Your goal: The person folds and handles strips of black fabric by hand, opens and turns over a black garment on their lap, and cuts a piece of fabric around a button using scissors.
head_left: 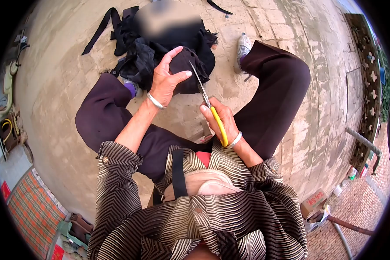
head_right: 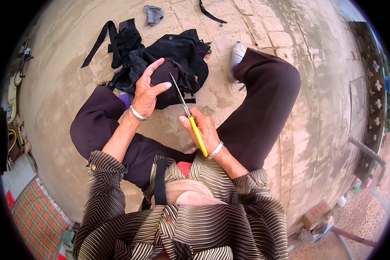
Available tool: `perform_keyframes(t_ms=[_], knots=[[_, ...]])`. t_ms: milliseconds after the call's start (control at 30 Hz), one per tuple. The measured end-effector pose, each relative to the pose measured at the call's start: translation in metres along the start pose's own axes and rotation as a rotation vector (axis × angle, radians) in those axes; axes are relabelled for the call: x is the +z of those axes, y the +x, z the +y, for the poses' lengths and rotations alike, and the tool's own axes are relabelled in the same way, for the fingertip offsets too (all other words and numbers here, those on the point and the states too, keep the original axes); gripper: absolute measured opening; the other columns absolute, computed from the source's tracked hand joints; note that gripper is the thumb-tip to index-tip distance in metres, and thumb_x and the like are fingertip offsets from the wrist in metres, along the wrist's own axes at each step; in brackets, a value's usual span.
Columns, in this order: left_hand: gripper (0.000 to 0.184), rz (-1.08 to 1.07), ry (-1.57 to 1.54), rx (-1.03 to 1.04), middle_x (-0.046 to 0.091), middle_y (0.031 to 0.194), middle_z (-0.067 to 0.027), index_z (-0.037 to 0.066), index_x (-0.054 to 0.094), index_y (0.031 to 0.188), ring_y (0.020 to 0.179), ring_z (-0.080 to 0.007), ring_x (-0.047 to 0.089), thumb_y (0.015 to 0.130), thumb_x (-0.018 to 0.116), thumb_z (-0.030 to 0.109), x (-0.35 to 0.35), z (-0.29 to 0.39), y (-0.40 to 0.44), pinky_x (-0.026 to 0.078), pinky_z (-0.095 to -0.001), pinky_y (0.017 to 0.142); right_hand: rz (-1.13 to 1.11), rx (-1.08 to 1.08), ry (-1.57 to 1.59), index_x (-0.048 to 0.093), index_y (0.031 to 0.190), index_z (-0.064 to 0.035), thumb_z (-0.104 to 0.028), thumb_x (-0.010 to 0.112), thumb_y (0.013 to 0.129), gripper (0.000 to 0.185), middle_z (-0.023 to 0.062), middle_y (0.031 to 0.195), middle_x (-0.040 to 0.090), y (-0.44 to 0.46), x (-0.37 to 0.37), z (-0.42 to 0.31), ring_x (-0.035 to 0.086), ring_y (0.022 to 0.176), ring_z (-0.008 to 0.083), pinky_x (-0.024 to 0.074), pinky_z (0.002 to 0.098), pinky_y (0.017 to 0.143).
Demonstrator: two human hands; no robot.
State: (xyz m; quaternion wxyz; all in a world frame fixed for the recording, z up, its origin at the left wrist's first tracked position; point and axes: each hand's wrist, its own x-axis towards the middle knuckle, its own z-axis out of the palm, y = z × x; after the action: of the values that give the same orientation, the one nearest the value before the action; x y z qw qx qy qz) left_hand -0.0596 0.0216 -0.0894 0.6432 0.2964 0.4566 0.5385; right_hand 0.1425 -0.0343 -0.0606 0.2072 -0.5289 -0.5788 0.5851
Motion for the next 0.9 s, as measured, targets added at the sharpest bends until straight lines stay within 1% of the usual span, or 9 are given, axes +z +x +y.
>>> perform_keyframes(t_ms=[100,167,333,400,533,633,767,833,900], knots=[[0.072,-0.003,0.074,0.039,0.047,0.135,-0.0061,0.002,0.043,0.141,0.118,-0.0114,0.050,0.075,0.071,-0.009,0.000,-0.001,-0.001,0.044,-0.0248,0.100,-0.006,0.012,-0.028,0.056,0.092,-0.0014,-0.029,0.063,0.093,0.029,0.0102,0.059,0.050,0.000,-0.001,-0.004,0.048,0.052,0.0179,0.0416,0.0333,0.053],[0.075,0.012,0.191,0.130,0.045,0.138,-0.0061,0.002,0.041,0.142,0.124,-0.0120,0.044,0.074,0.071,-0.009,0.001,-0.001,-0.001,0.041,-0.0245,0.103,-0.012,-0.007,-0.039,0.057,0.094,-0.0013,-0.030,0.064,0.092,0.029,0.0102,0.059,0.050,-0.001,-0.003,-0.004,0.049,0.053,0.0171,0.0420,0.0330,0.054],[0.077,-0.002,0.241,0.140,0.043,0.139,-0.0059,0.002,0.040,0.142,0.128,-0.0124,0.041,0.072,0.071,-0.010,0.000,0.002,-0.002,0.036,-0.0244,0.106,-0.047,-0.093,-0.068,0.056,0.105,-0.0015,-0.030,0.066,0.091,0.033,0.0081,0.064,0.054,-0.003,-0.006,0.002,0.050,0.057,0.0142,0.0424,0.0321,0.055],[0.077,0.001,0.255,0.144,0.043,0.139,-0.0057,0.002,0.040,0.142,0.128,-0.0124,0.041,0.072,0.070,-0.010,0.000,0.004,-0.002,0.035,-0.0246,0.107,-0.153,-0.002,0.232,0.053,0.113,-0.0027,-0.033,0.065,0.091,0.039,0.0049,0.071,0.054,-0.004,-0.006,0.002,0.049,0.064,0.0133,0.0428,0.0308,0.059],[0.077,-0.015,0.160,0.115,0.043,0.139,-0.0054,0.002,0.039,0.142,0.128,-0.0122,0.041,0.072,0.069,-0.011,0.004,0.009,-0.006,0.035,-0.0245,0.107,-0.200,-0.094,0.270,0.048,0.119,-0.0045,-0.037,0.063,0.093,0.044,0.0036,0.078,0.051,-0.003,-0.011,0.008,0.048,0.070,0.0141,0.0432,0.0297,0.066],[0.078,-0.032,0.141,0.101,0.042,0.139,-0.0052,0.002,0.039,0.142,0.127,-0.0122,0.041,0.072,0.068,-0.011,0.004,0.009,-0.006,0.035,-0.0247,0.107,-0.248,0.001,0.246,0.045,0.122,-0.0067,-0.041,0.060,0.093,0.047,0.0041,0.078,0.046,-0.004,-0.017,-0.006,0.048,0.072,0.0146,0.0428,0.0291,0.070],[0.079,-0.047,0.198,0.143,0.042,0.139,-0.0051,0.002,0.038,0.143,0.127,-0.0126,0.042,0.071,0.067,-0.011,0.006,0.009,-0.008,0.035,-0.0256,0.108,-0.282,0.021,0.233,0.044,0.125,-0.0074,-0.045,0.059,0.093,0.052,0.0060,0.080,0.049,-0.003,-0.018,-0.013,0.051,0.073,0.0173,0.0436,0.0323,0.069],[0.079,-0.041,0.157,0.114,0.042,0.139,-0.0053,0.002,0.037,0.144,0.127,-0.0128,0.042,0.071,0.067,-0.012,0.008,0.013,-0.011,0.035,-0.0258,0.108,-0.298,0.051,0.246,0.044,0.126,-0.0072,-0.046,0.059,0.093,0.053,0.0069,0.080,0.050,-0.001,-0.020,-0.016,0.051,0.073,0.0187,0.0441,0.0335,0.070],[0.079,-0.035,0.116,0.085,0.042,0.139,-0.0055,0.002,0.037,0.144,0.127,-0.0130,0.042,0.072,0.066,-0.012,0.009,0.014,-0.012,0.035,-0.0260,0.108,-0.287,-0.001,0.100,0.044,0.128,-0.0067,-0.047,0.059,0.092,0.055,0.0108,0.083,0.053,0.002,-0.024,-0.018,0.054,0.075,0.0231,0.0453,0.0357,0.071]])
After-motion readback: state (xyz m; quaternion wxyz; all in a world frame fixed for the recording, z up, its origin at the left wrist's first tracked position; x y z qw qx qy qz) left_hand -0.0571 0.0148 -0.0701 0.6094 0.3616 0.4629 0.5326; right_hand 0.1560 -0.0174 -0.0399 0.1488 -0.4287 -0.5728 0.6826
